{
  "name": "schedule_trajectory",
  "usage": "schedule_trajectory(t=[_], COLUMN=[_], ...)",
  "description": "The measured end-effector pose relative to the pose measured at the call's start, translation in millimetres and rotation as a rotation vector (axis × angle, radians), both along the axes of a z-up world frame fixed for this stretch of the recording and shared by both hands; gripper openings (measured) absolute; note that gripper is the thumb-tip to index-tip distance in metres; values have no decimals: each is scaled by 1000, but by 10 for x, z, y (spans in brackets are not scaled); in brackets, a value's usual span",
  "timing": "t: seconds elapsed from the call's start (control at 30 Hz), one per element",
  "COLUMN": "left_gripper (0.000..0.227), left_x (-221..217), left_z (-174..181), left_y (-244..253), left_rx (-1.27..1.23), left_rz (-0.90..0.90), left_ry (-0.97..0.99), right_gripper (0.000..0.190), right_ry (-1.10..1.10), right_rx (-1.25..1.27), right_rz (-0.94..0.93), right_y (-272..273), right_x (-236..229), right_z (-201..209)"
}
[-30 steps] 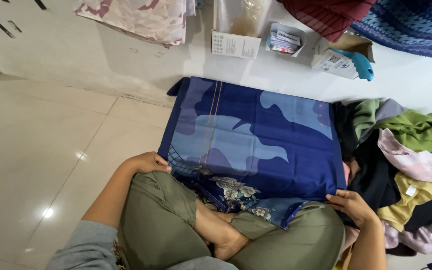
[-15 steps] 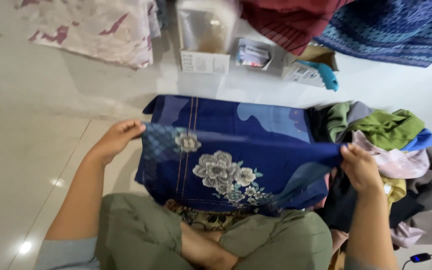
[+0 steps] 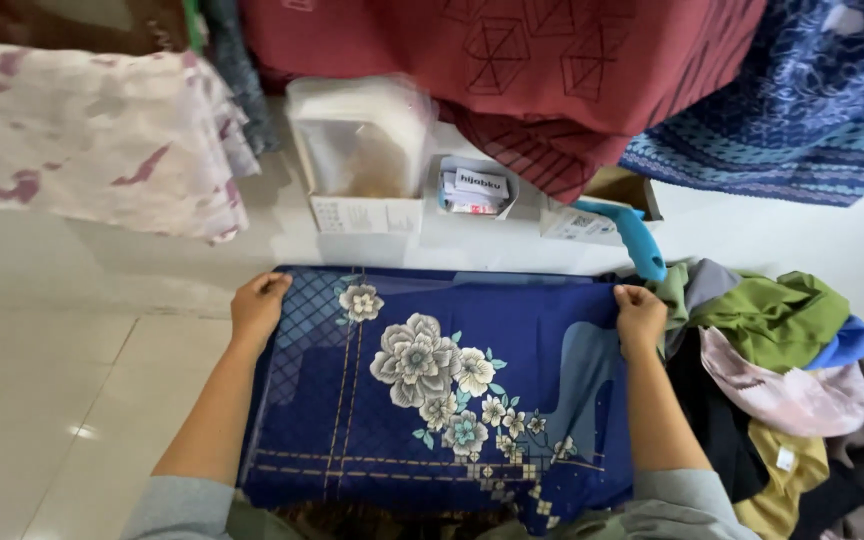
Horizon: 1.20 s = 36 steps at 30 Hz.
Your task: Using a lint roller to remove debris from a piece of fabric and then folding it neatly.
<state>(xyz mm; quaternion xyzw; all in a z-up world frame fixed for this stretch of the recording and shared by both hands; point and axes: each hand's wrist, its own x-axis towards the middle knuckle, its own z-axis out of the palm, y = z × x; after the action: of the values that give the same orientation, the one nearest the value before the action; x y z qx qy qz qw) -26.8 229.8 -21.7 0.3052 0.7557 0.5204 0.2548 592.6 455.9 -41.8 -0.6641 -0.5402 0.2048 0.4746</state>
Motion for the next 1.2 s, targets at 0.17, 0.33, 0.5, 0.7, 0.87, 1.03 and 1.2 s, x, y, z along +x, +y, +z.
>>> schedule_trajectory(t=[0.17,0.33,0.5,0.7,0.87,1.03,1.2], left_gripper=[31,30,31,24,33,38,43], left_x=[-178,91,105,-28,1,18,193], left_z=[-506,-300,-436,-732,-403,-108,-219], left_y=[310,294,310,382,184,-734,-1747], left_rx=[-240,-247,-230,-171,-88,-30,-326], left_rz=[-2,0,7,67,-45,-158,-224], left_ry=[316,567,740,904,817,684,481], right_gripper=[15,21,24,29,27,24,29], right_ry=[-313,-481,-672,-724,-500,-504,-513], right_rx=[-75,-99,-84,-118,-95,-124,-256], right_rz=[-58,-52,-28,-25,101,150,147], right_y=[31,-88,-117,-6,-48,-1318,-2641], right_x=[-302,-618,-708,-629,-296,307,502], right_z=[-17,159,230,226,142,475,438])
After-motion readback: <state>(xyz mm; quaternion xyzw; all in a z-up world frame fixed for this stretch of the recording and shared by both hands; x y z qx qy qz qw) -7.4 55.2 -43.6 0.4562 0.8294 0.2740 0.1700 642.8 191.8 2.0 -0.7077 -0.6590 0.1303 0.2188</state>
